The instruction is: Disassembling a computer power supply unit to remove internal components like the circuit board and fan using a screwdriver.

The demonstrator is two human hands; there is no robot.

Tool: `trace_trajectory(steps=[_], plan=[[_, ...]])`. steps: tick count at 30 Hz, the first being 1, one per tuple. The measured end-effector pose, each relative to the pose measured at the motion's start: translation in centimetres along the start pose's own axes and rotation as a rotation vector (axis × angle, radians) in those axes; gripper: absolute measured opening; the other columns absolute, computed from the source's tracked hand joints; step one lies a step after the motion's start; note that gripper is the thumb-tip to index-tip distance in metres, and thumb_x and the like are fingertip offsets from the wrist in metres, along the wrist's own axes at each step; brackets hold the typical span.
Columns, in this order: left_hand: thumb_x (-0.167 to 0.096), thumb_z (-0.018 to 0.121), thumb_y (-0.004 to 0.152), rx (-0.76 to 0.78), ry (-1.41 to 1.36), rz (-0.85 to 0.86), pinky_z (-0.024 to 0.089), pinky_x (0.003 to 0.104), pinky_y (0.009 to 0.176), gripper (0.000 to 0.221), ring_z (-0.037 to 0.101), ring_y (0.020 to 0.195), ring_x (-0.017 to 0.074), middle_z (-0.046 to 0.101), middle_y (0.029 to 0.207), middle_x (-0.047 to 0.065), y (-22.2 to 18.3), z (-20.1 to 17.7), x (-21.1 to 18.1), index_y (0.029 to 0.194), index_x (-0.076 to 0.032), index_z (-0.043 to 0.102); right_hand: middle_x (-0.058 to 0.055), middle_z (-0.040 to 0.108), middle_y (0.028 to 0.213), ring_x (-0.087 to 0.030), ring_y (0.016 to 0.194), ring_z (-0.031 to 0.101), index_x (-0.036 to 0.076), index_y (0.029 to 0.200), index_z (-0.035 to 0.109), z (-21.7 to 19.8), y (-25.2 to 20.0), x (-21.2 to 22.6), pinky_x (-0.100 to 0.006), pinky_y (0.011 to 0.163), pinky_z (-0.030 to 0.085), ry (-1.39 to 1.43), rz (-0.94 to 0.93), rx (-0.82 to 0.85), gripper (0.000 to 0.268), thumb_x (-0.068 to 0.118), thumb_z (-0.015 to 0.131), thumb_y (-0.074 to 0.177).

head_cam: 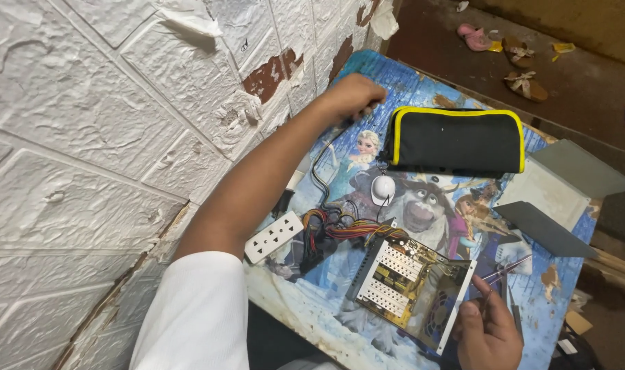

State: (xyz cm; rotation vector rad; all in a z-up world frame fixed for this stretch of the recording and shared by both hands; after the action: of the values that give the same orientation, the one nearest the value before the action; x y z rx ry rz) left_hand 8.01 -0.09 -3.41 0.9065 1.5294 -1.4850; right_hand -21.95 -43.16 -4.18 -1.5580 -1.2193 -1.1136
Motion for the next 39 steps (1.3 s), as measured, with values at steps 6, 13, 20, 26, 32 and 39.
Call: trace_trajectory(steps=[6, 13, 20, 26, 32, 39], plan=[[-0.044, 0.090, 0.098, -0.077, 1.212, 0.127, 0.059, 0.044, 0.081, 0.031, 0.075, 0.092, 0.0271, 0.080, 0.091, 0.004, 0.8, 0.4, 0.7, 0.083, -0.018, 0.081, -0.013, 0.057, 0.084, -0.023, 0.063, 0.050, -0.006, 0.162, 0.066, -0.1, 0.0, -0.1, -0.042, 0.055, 0.048, -0.061, -0.026, 0.001, 0.050, 0.012, 0.064, 0.115], [-0.024, 0.083, 0.099, -0.090, 1.292, 0.156, 0.060, 0.043, 0.073, 0.021, 0.074, 0.088, 0.0295, 0.076, 0.090, 0.007, 0.3, 1.4, 0.5, 0.082, -0.013, 0.077, -0.012, 0.059, 0.082, -0.021, 0.062, 0.052, -0.005, 0.161, 0.067, -0.3, 0.0, -0.4, -0.041, 0.057, 0.049, -0.057, -0.046, -0.013, 0.050, 0.013, 0.067, 0.114], [-0.021, 0.044, 0.097, -0.113, 0.248, -0.028, 0.025, 0.039, 0.051, 0.021, 0.037, 0.055, 0.0182, 0.048, 0.067, 0.001, 2.2, -0.8, 1.5, 0.080, -0.016, 0.055, -0.011, 0.059, 0.084, -0.024, 0.064, 0.055, -0.002, 0.161, 0.069, -0.2, -0.2, 0.6, -0.044, 0.060, 0.052, -0.103, -0.009, -0.011, 0.051, 0.016, 0.067, 0.114], [-0.015, 0.071, 0.098, 0.051, 0.328, -0.025, 0.034, 0.031, 0.050, 0.033, 0.041, 0.050, 0.0122, 0.053, 0.060, 0.001, -4.2, 1.6, -2.3, 0.068, -0.011, 0.057, -0.011, 0.059, 0.087, -0.022, 0.065, 0.054, -0.004, 0.162, 0.068, -0.2, -0.3, 0.7, -0.040, 0.061, 0.052, -0.082, -0.026, -0.009, 0.050, 0.013, 0.067, 0.115], [-0.022, 0.090, 0.087, 0.002, 1.113, 0.379, 0.065, 0.042, 0.084, 0.011, 0.083, 0.095, 0.0217, 0.089, 0.099, 0.001, 1.6, 1.8, 0.6, 0.097, -0.020, 0.093, -0.009, 0.059, 0.088, -0.021, 0.064, 0.053, -0.003, 0.162, 0.068, -0.1, -0.3, 0.3, -0.041, 0.059, 0.049, -0.075, -0.018, -0.022, 0.049, 0.012, 0.067, 0.115], [-0.008, 0.078, 0.097, -0.014, 1.239, 0.394, 0.064, 0.045, 0.073, 0.015, 0.079, 0.088, 0.0274, 0.084, 0.092, 0.007, 1.1, 3.0, 1.1, 0.090, -0.014, 0.089, -0.011, 0.058, 0.086, -0.022, 0.062, 0.051, -0.006, 0.162, 0.066, 0.0, -0.3, 0.5, -0.040, 0.055, 0.047, -0.031, -0.038, -0.006, 0.050, 0.012, 0.066, 0.115]])
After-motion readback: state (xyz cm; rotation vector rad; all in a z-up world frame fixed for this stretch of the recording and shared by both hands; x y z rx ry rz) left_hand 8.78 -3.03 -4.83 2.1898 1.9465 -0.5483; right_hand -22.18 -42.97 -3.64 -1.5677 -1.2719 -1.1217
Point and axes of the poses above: each hand's wrist, its own y-axis towards the middle knuckle, its own z-axis out of the palm, x = y × z, the point moved 9 cm from there along y, towards the middle knuckle
